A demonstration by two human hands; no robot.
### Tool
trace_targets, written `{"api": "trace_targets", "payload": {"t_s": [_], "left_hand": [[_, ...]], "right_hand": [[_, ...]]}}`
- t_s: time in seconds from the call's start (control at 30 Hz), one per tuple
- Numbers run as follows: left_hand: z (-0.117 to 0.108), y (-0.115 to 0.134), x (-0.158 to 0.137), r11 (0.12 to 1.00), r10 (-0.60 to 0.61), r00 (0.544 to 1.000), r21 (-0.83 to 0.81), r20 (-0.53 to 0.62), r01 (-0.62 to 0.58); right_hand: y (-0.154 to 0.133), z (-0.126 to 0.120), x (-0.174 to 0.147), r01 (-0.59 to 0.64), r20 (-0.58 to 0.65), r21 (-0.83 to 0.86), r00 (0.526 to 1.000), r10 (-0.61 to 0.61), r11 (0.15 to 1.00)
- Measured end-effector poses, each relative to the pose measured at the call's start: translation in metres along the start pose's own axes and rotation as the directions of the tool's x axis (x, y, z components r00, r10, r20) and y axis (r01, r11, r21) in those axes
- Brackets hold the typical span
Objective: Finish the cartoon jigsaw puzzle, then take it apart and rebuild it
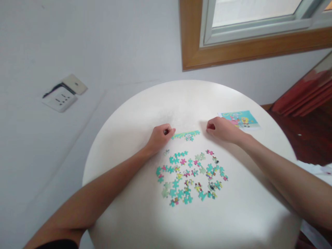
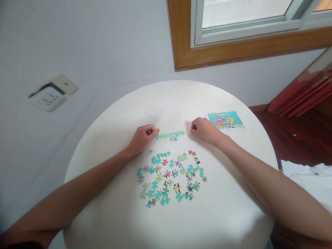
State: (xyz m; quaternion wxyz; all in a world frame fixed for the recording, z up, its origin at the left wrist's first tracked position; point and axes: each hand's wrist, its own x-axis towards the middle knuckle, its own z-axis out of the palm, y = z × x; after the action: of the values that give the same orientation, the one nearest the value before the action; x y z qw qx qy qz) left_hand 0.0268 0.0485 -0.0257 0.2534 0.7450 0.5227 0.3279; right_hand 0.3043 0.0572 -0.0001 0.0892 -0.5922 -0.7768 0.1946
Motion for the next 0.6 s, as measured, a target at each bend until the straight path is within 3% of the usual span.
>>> {"api": "trace_targets", "payload": {"t_s": [0.23, 0.47, 0.6], "left_hand": [[-0.006, -0.001, 0.003, 1.0, 0.002, 0.998, 0.004, 0.06, -0.002], [-0.027, 0.004, 0.004, 1.0, -0.01, 0.945, -0.014, 0.327, 0.015], [-0.028, 0.007, 0.001, 0.999, 0.053, 0.947, -0.005, 0.316, -0.054]], "right_hand": [[0.0, -0.001, 0.0, 0.008, 0.004, -0.012, 1.0, -0.008, 1.0], [-0.001, -0.002, -0.001, 0.009, -0.002, 0.009, 1.0, -0.009, 1.0], [0.0, -0.001, 0.0, 0.001, -0.011, 0.02, 1.0, -0.001, 1.0]]}}
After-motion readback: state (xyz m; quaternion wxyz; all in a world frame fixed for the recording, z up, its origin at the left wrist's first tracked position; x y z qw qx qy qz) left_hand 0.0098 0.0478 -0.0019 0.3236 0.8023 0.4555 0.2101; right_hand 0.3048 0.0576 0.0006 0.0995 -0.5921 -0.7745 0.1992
